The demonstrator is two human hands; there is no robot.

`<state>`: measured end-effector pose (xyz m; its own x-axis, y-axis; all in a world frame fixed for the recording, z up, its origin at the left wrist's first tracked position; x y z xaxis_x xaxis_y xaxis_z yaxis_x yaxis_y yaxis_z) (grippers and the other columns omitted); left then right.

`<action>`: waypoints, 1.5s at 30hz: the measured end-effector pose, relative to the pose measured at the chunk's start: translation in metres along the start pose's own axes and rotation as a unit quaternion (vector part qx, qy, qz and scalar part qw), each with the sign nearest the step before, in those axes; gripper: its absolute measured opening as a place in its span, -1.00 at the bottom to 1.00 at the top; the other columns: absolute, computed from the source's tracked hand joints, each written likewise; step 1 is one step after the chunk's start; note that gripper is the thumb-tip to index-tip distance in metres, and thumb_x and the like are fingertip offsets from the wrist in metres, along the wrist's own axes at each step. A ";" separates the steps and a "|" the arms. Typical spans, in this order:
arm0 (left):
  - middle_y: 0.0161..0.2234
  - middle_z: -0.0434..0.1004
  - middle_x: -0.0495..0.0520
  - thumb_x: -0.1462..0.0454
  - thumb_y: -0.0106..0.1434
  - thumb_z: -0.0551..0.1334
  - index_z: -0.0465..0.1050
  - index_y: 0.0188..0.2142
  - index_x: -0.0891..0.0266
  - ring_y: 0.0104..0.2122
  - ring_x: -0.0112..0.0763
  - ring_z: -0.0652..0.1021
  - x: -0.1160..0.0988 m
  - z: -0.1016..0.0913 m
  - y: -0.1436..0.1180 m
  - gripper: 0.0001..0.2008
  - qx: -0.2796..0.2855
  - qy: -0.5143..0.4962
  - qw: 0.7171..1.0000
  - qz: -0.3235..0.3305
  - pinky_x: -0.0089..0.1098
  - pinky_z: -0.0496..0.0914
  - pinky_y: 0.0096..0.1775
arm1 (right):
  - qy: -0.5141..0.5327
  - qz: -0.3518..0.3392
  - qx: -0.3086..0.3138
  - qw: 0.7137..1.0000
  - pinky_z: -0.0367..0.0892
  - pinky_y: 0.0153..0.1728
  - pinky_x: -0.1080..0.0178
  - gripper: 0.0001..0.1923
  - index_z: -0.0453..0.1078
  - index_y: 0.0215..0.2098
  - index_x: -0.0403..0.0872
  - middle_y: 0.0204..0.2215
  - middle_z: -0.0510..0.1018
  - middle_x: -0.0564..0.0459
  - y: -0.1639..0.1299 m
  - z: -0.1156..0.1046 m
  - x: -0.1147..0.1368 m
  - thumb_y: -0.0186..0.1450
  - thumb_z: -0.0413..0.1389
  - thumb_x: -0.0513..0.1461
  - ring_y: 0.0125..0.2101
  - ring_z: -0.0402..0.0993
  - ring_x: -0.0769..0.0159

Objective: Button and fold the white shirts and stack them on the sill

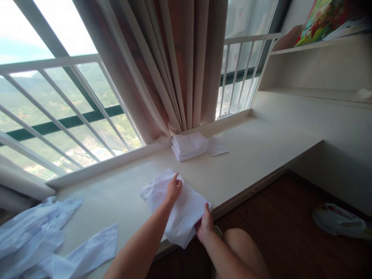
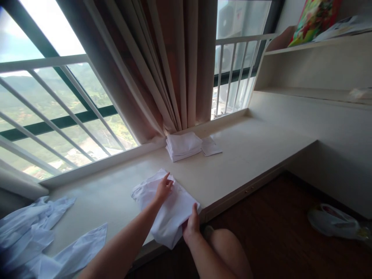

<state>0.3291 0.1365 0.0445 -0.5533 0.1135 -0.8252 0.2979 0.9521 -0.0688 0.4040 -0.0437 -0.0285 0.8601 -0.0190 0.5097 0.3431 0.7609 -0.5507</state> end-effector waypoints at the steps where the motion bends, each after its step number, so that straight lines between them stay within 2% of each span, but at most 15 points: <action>1: -0.08 0.62 0.14 0.32 0.33 0.17 0.25 0.34 0.18 -0.10 -0.28 0.57 -0.002 -0.003 -0.013 -0.42 0.004 0.003 1.000 0.019 -0.26 0.38 0.05 | 0.011 0.005 -0.005 1.000 0.52 -0.03 -0.07 -0.24 0.35 0.18 -0.12 0.04 0.61 -0.18 0.000 0.000 -0.001 0.32 -0.06 0.26 -0.03 0.60 -0.01; 5: 0.17 0.48 0.16 0.32 0.34 0.16 0.47 0.17 0.11 0.22 -0.13 0.39 -0.013 -0.004 -0.075 -0.58 0.035 0.100 0.986 0.126 -0.09 0.18 0.28 | 0.015 -0.043 -0.048 0.998 0.53 -0.06 0.00 -0.31 0.35 0.15 -0.13 -0.03 0.63 -0.16 0.005 -0.009 0.004 0.29 0.05 0.18 -0.08 0.61 0.04; 8: 0.27 0.38 0.15 0.26 0.39 0.14 0.42 0.20 0.06 0.35 -0.07 0.23 -0.022 0.009 -0.119 -0.59 0.059 0.225 0.955 0.184 0.08 0.00 0.34 | 0.009 -0.126 -0.115 0.985 0.53 -0.09 0.05 -0.29 0.24 0.26 -0.08 -0.09 0.63 -0.05 0.009 -0.024 0.024 0.23 0.15 0.04 -0.14 0.62 0.12; 10: 0.31 0.33 0.17 0.16 0.42 0.12 0.37 0.25 0.06 0.38 -0.04 0.16 -0.027 0.017 -0.142 -0.57 0.068 0.258 0.943 0.202 0.15 -0.12 0.36 | 0.001 -0.171 -0.128 0.977 0.52 -0.09 0.07 -0.18 0.11 0.35 -0.03 -0.07 0.62 -0.01 0.011 -0.032 0.038 0.19 0.18 -0.03 -0.13 0.61 0.15; 14: 0.39 0.16 0.26 -0.10 0.31 0.21 0.17 0.38 0.11 0.41 0.09 0.07 -0.026 0.023 -0.183 -0.26 0.059 0.279 0.929 0.234 0.25 -0.16 0.34 | -0.113 -0.259 -0.093 0.955 0.48 -0.01 0.05 -0.12 0.09 0.37 -0.06 -0.01 0.61 -0.11 0.016 -0.039 0.058 0.14 0.24 -0.08 -0.02 0.57 0.10; 17: 0.44 0.02 0.23 -0.02 0.21 0.33 0.00 0.44 0.08 0.43 0.11 -0.01 -0.004 0.015 -0.208 -0.09 -0.007 0.323 0.918 0.230 0.25 -0.14 0.35 | -0.269 -0.308 -0.090 0.908 0.46 0.01 0.08 -0.22 0.25 0.25 -0.13 0.01 0.61 -0.20 0.022 -0.042 0.063 0.07 0.22 -0.15 0.01 0.56 0.06; 20: 0.46 -0.01 0.19 0.13 0.21 0.33 -0.05 0.46 0.09 0.45 0.05 -0.04 0.026 0.005 -0.221 -0.09 -0.081 0.359 0.905 0.212 0.19 -0.13 0.37 | -0.327 -0.333 -0.099 0.879 0.48 -0.03 0.08 -0.36 0.35 0.11 -0.16 -0.08 0.64 -0.23 0.028 -0.042 0.069 0.04 0.14 -0.20 -0.05 0.60 0.04; 22: 0.46 -0.02 0.17 0.19 0.19 0.32 -0.04 0.46 0.10 0.45 0.03 -0.06 0.041 0.001 -0.222 -0.09 -0.096 0.371 0.902 0.201 0.15 -0.11 0.38 | -0.338 -0.354 -0.099 0.866 0.47 -0.02 0.08 -0.43 0.35 0.08 -0.15 -0.09 0.64 -0.21 0.029 -0.039 0.077 0.08 0.08 -0.21 -0.05 0.60 0.07; 30: 0.49 -0.14 0.08 0.27 0.15 0.26 -0.07 0.47 0.07 0.46 -0.01 -0.19 0.051 -0.006 -0.217 -0.07 -0.050 0.399 0.897 0.182 0.19 -0.21 0.38 | -0.455 -0.382 -0.135 0.793 0.45 -0.02 0.04 -0.45 0.39 0.04 -0.17 -0.07 0.60 -0.26 0.023 -0.033 0.094 0.08 -0.06 -0.29 -0.06 0.56 0.03; 33: 0.49 -0.17 0.10 0.28 0.13 0.26 -0.05 0.47 0.09 0.46 0.01 -0.22 0.056 -0.009 -0.223 -0.06 -0.043 0.412 0.891 0.185 0.20 -0.21 0.37 | -0.510 -0.394 -0.116 0.756 0.34 0.13 0.01 -0.45 0.43 0.06 -0.14 0.06 0.52 -0.26 0.013 -0.024 0.091 0.10 -0.05 -0.30 0.09 0.45 0.01; 35: 0.49 -0.19 0.12 0.29 0.11 0.25 -0.05 0.47 0.11 0.46 0.01 -0.23 0.062 -0.009 -0.225 -0.06 -0.035 0.426 0.886 0.181 0.20 -0.20 0.37 | -0.567 -0.407 -0.084 0.711 0.15 0.28 -0.02 -0.46 0.45 0.09 -0.07 0.20 0.43 -0.17 0.003 -0.012 0.084 0.14 -0.02 -0.31 0.24 0.29 0.00; 36: 0.49 -0.21 0.12 0.30 0.11 0.24 -0.06 0.47 0.12 0.46 0.01 -0.25 0.065 -0.009 -0.226 -0.06 -0.029 0.431 0.884 0.176 0.21 -0.20 0.37 | -0.614 -0.410 -0.067 0.671 0.04 0.33 -0.05 -0.45 0.44 0.13 -0.03 0.27 0.36 -0.12 -0.001 -0.006 0.078 0.18 -0.01 -0.31 0.31 0.18 0.00; 40: 0.50 -0.32 0.12 0.25 0.16 0.20 -0.11 0.48 0.17 0.45 0.00 -0.34 0.075 -0.008 -0.224 -0.08 0.010 0.443 0.884 0.148 0.20 -0.23 0.36 | -0.823 -0.343 -0.009 0.452 -0.17 0.35 -0.21 -0.39 0.18 0.39 0.12 0.46 0.04 -0.04 -0.004 0.003 0.040 0.37 -0.03 -0.21 0.42 -0.10 -0.04; 42: 0.50 -0.35 0.13 0.23 0.18 0.17 -0.14 0.48 0.19 0.45 0.00 -0.37 0.079 -0.011 -0.222 -0.09 0.035 0.449 0.883 0.134 0.22 -0.25 0.35 | -0.864 -0.300 0.006 0.403 -0.18 0.34 -0.23 -0.37 0.04 0.45 0.13 0.47 -0.03 -0.10 -0.002 -0.002 0.023 0.43 -0.05 -0.13 0.43 -0.11 -0.05; 45: 0.50 -0.35 0.12 0.26 0.18 0.11 -0.19 0.49 0.19 0.45 0.00 -0.34 0.085 -0.024 -0.219 -0.10 0.073 0.457 0.880 0.109 0.27 -0.27 0.33 | -0.883 -0.284 0.018 0.373 -0.22 0.35 -0.20 -0.34 -0.08 0.49 0.10 0.48 -0.07 -0.16 -0.002 -0.001 0.006 0.46 -0.06 -0.07 0.44 -0.15 -0.06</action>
<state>0.1981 -0.0552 0.0033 -0.8448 0.5337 -0.0372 0.5348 0.8401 -0.0905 0.4087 -0.0459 -0.0256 -0.9485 0.2495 0.1950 0.2488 0.9681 -0.0286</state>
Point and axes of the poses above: each hand's wrist, its own y-axis towards the middle knuckle, its own z-axis out of the palm, x = y × z, the point moved 6 cm from there along y, towards the middle knuckle
